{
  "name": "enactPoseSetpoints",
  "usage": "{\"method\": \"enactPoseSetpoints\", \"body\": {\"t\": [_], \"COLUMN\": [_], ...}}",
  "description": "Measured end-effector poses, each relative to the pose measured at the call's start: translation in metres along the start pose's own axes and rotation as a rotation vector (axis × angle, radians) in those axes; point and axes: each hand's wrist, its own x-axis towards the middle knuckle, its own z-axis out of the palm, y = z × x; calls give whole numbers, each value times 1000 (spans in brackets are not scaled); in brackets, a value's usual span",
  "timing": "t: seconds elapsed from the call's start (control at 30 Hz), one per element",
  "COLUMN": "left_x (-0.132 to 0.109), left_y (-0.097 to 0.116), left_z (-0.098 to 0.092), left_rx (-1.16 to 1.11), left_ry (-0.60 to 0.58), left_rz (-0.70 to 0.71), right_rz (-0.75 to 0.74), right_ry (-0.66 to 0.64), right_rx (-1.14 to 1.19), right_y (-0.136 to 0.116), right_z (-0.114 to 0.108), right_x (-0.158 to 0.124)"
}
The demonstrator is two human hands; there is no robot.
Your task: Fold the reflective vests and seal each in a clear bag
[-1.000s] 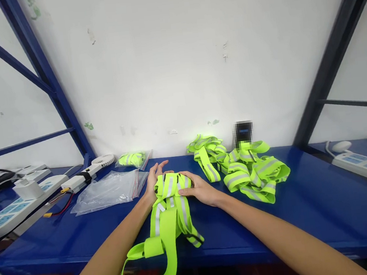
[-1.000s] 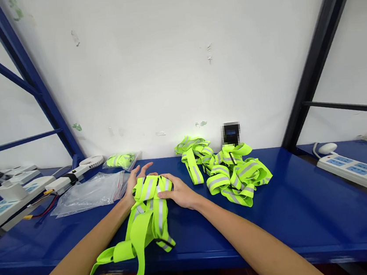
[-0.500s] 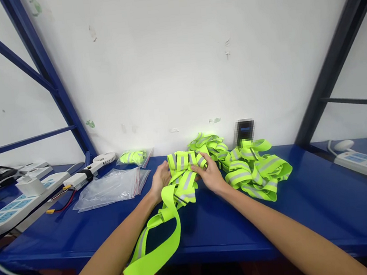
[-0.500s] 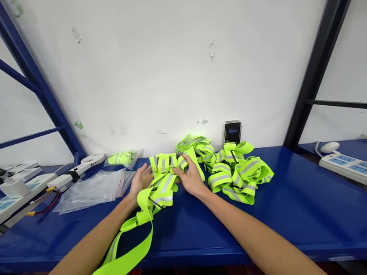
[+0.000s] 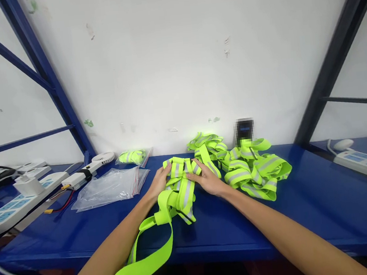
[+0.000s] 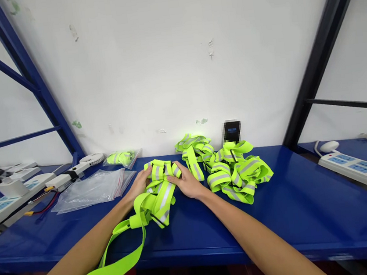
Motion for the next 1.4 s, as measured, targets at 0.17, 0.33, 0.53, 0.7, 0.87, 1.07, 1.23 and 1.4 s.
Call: {"method": "enactPoseSetpoints", "body": {"t": [0.17, 0.33, 0.53, 0.7, 0.87, 1.07, 1.23, 1.4], "left_x": [2, -5, -11, -14, -18, -19, -19, -14], "left_y": [-3, -1, 7, 16, 23, 20, 20, 14], "left_z": [-7, 4, 9, 9, 9, 8, 9, 8], "left_rx": [81, -59, -140, -89, -128, -171, -129, -54], "left_ry": [23, -91, -199, -248, -285, -176, -190, -116], "left_rz": [13, -71, -242, -162, -306, -121, 48, 118], "right_rz": [-92, -161, -206, -134, -132, -8, 286, 356], "right_ry": [-29, -44, 68, 93, 96, 189, 61, 75], "right_rx": [-133, -189, -201, -64, -52, 66, 511, 639], "right_y": [5, -5, 0, 4, -4, -9, -7, -6], "right_z": [4, -5, -2, 0, -1, 1, 8, 13], "right_x": [0, -1, 5, 9, 5, 1, 1, -1]}}
